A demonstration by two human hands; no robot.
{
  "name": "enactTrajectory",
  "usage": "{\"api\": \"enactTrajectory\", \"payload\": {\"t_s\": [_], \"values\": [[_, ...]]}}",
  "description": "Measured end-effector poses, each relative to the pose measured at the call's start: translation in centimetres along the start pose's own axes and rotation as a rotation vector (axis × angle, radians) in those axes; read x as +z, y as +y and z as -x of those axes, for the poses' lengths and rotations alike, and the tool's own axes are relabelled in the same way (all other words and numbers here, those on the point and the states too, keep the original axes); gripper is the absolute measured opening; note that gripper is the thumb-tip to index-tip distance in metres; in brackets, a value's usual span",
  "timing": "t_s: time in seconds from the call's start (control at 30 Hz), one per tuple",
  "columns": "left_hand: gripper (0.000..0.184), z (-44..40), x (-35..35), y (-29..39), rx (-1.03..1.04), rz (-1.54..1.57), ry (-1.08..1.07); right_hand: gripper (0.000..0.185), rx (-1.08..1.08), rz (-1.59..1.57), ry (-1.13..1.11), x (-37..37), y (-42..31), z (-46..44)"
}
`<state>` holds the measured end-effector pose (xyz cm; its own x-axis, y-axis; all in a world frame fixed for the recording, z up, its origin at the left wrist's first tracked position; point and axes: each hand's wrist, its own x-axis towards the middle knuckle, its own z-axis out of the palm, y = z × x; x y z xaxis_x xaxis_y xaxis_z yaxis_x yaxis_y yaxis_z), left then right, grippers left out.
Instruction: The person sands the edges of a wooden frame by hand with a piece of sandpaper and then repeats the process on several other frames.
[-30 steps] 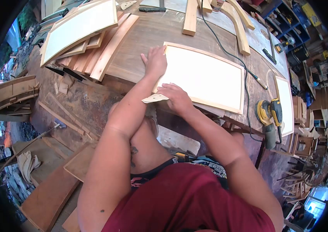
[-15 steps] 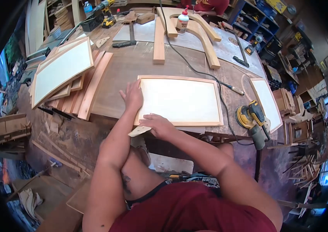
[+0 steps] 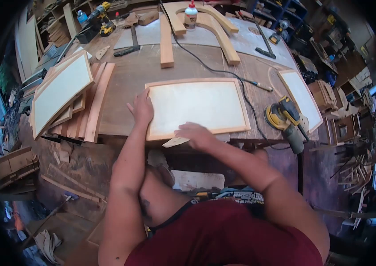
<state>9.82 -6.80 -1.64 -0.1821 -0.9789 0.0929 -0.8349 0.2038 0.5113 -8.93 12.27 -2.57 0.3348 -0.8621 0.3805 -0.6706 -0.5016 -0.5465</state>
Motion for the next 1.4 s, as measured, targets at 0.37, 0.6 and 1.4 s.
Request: {"api": "enactTrajectory", "payload": {"t_s": [0.37,0.6,1.4], "values": [[0.044,-1.0,0.8,-0.6,-0.002,-0.022,0.02,0.059,0.193,0.132,-0.003,-11.8,2.5,10.8],[0.044,-1.0,1.0,-0.9,0.026,0.016,0.061,0.061,0.297,0.251,-0.01,-17.2,4.4,16.0],[0.083,15.0,-1.4,10.3,0.847,-0.278,-0.586,0.03,0.85,-1.069,0.774,-9.2,-1.5,14.7]]}}
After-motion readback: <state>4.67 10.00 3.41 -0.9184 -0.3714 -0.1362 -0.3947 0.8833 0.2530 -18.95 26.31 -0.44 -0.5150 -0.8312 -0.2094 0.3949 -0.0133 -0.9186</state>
